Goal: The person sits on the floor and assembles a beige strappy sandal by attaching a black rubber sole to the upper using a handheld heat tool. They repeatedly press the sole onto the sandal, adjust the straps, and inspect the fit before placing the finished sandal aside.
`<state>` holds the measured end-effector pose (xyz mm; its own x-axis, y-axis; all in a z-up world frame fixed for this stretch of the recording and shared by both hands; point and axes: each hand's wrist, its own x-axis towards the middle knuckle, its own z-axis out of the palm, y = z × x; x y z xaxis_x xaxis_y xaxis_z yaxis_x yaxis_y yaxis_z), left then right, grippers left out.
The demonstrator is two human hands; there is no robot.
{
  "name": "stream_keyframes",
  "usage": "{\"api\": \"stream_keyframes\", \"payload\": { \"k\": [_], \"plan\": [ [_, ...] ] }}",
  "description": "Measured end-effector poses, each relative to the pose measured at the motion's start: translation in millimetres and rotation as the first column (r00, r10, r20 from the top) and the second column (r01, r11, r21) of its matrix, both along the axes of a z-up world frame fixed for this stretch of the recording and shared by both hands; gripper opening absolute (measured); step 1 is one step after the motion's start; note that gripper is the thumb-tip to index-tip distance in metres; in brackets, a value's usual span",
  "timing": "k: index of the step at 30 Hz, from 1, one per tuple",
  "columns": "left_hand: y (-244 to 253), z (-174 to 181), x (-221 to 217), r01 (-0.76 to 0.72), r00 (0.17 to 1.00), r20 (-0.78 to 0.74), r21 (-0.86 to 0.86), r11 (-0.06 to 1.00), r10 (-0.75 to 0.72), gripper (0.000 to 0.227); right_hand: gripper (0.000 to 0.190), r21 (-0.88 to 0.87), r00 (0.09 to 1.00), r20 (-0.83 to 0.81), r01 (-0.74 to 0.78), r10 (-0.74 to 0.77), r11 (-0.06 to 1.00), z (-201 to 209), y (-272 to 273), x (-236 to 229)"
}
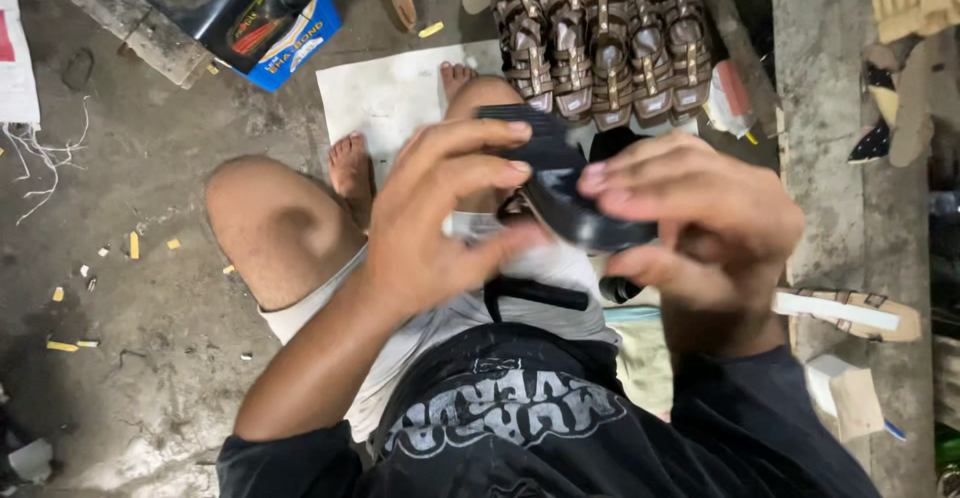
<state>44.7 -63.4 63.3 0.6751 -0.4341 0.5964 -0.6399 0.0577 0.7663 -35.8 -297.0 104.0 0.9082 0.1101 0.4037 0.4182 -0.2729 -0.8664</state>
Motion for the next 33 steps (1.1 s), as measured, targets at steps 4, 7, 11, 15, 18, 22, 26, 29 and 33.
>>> {"api": "stream_keyframes", "payload": {
  "k": [4,7,11,15,18,22,26,29,33],
  "plan": [
    [25,19,-20,0.086,0.996,-0.014,0.146,0.985,-0.085,0.038,0.043,-0.368,0.981,-0.114,-0.187,0.156,0.911,32,19,5],
    [44,5,-23,0.145,0.976,-0.176,0.104,0.984,-0.125,0.039,0.049,-0.195,0.926,-0.158,-0.371,0.344,0.908,16,29,22],
    [57,-16,-33,0.161,0.967,-0.210,0.060,0.985,-0.145,0.037,0.042,-0.109,0.911,-0.255,-0.361,0.325,0.926,3,31,10],
    [62,-30,-34,0.187,0.954,-0.242,0.031,0.982,-0.174,0.035,0.045,0.022,0.874,-0.298,-0.396,0.384,0.918,-11,31,8],
    [66,-38,-29,0.211,0.947,-0.247,-0.001,0.977,-0.205,0.034,0.049,0.035,0.847,-0.209,-0.493,0.489,0.869,-24,33,25],
    [72,-44,-32,0.149,0.959,-0.245,0.012,0.989,-0.142,0.035,0.051,0.061,0.805,-0.107,-0.581,0.584,0.811,-35,38,44],
    [87,-40,-32,-0.035,0.956,-0.291,-0.019,0.999,0.027,0.042,0.047,-0.301,0.931,-0.187,-0.358,0.314,0.884,-33,46,47],
    [84,-43,-39,-0.166,0.938,-0.301,0.044,0.985,0.171,0.045,0.033,-0.360,0.958,-0.204,-0.267,0.203,0.894,-47,58,47],
    [77,-49,-47,-0.255,0.934,-0.214,0.161,0.953,0.286,0.052,0.026,-0.317,0.952,-0.203,-0.285,0.228,0.905,-64,65,50]
  ]
}}
